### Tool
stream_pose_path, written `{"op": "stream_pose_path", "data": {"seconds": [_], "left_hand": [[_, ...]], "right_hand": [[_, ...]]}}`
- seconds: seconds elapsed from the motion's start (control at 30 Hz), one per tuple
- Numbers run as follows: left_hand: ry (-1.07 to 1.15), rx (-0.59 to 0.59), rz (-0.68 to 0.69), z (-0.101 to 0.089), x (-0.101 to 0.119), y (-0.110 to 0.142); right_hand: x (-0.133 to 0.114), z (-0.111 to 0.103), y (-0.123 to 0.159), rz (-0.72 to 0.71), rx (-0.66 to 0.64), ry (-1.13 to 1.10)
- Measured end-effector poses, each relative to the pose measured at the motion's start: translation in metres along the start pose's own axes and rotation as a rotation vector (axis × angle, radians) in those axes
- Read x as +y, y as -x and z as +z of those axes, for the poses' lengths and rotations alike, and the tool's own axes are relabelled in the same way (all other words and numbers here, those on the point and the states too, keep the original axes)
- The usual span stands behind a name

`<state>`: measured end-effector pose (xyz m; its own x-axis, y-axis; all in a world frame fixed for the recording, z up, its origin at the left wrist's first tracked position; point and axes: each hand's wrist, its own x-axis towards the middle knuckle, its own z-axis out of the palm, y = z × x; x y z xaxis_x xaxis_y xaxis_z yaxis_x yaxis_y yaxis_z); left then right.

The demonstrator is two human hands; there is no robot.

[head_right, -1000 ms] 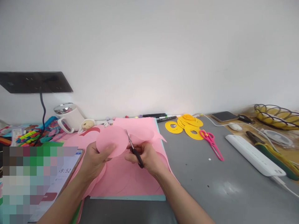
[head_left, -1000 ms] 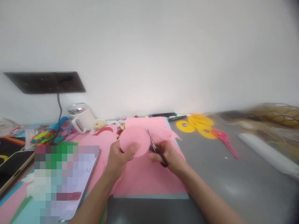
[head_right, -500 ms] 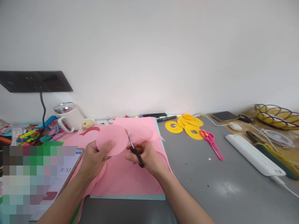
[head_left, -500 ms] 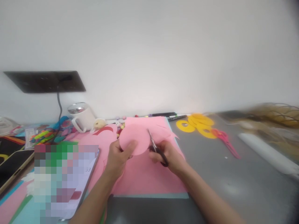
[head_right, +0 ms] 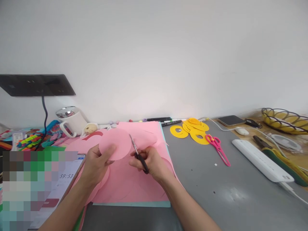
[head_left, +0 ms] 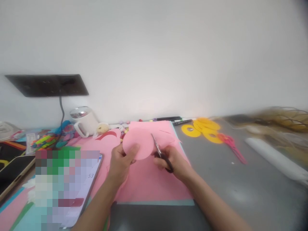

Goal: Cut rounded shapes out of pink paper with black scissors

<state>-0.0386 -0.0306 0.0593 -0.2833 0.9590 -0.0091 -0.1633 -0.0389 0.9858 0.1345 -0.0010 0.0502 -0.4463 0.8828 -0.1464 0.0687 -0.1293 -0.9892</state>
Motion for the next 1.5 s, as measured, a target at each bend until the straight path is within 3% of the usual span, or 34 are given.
{"op": "stream_pose_path", "data": {"seconds": [0.63,1.5], "left_hand": [[-0.096,-0.053,-0.011,-0.003,-0.003,-0.003],[-0.075,-0.015,-0.033,-0.002,0.001,-0.002]], "right_hand": [[-0.011,-0.001,0.003,0.021,-0.011,0.081],[-0.012,0.001,0.002,0.018,-0.018,0.086]]}}
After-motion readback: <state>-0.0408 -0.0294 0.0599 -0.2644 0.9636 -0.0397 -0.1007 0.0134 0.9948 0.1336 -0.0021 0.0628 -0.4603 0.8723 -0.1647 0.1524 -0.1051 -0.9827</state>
